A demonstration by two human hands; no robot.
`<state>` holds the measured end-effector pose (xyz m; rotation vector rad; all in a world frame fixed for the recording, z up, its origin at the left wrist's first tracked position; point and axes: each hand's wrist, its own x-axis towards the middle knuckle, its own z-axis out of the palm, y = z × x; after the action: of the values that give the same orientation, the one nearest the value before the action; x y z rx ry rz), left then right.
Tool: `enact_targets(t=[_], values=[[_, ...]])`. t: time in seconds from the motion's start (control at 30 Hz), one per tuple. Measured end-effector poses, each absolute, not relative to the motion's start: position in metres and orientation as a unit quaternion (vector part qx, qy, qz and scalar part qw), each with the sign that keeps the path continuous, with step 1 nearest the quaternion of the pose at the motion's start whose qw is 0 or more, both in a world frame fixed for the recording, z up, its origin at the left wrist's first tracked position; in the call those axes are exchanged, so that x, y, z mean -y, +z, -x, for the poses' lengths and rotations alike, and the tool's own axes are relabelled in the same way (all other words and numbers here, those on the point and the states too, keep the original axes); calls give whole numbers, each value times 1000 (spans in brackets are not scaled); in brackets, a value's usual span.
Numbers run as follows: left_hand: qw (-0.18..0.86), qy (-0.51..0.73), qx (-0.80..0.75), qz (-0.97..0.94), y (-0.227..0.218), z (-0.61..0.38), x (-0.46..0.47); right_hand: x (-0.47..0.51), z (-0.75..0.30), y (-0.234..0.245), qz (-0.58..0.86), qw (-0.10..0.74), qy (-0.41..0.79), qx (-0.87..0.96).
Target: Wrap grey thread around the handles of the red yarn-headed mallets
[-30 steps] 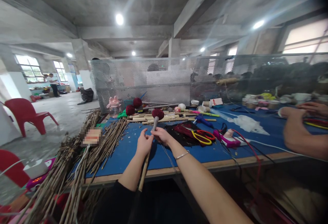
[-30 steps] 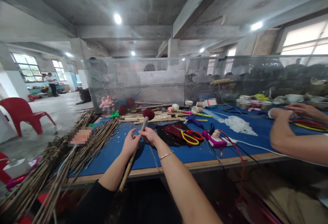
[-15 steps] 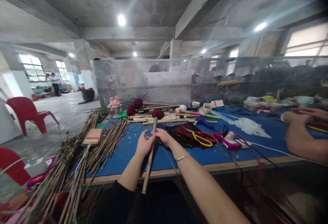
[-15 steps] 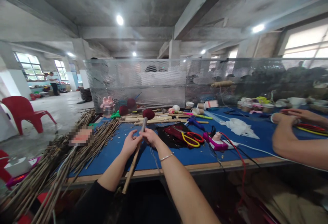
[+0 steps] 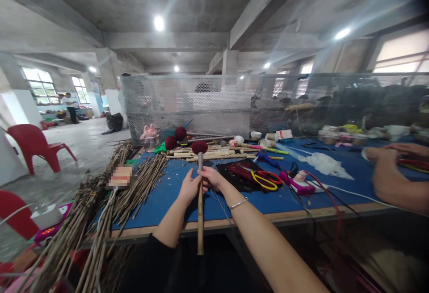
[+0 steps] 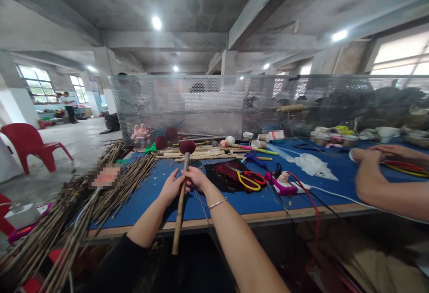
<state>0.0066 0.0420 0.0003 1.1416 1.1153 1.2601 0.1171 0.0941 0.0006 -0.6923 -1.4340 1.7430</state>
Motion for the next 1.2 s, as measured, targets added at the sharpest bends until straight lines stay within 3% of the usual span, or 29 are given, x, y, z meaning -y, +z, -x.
enact_targets(t=[0.23, 0.43, 0.57, 0.8, 1.1, 1.2], values=[[338, 547, -531, -552, -8, -1, -44, -96, -116, 1, 315, 404, 649, 563], [490, 562, -436, -504, 0, -8, -42, -95, -121, 5, 280, 427, 672, 536], [534, 512, -462, -489, 1, -9, -41, -97, -120, 1, 298, 394, 662, 564], [321, 555, -541, -544, -8, 1, -45, -97, -118, 0, 337, 400, 634, 569], [527, 572, -418, -469, -1, -3, -43, -97, -126, 6, 282, 404, 679, 544], [554, 550, -430, -454, -1, -4, -43, -98, -124, 3, 307, 389, 657, 567]])
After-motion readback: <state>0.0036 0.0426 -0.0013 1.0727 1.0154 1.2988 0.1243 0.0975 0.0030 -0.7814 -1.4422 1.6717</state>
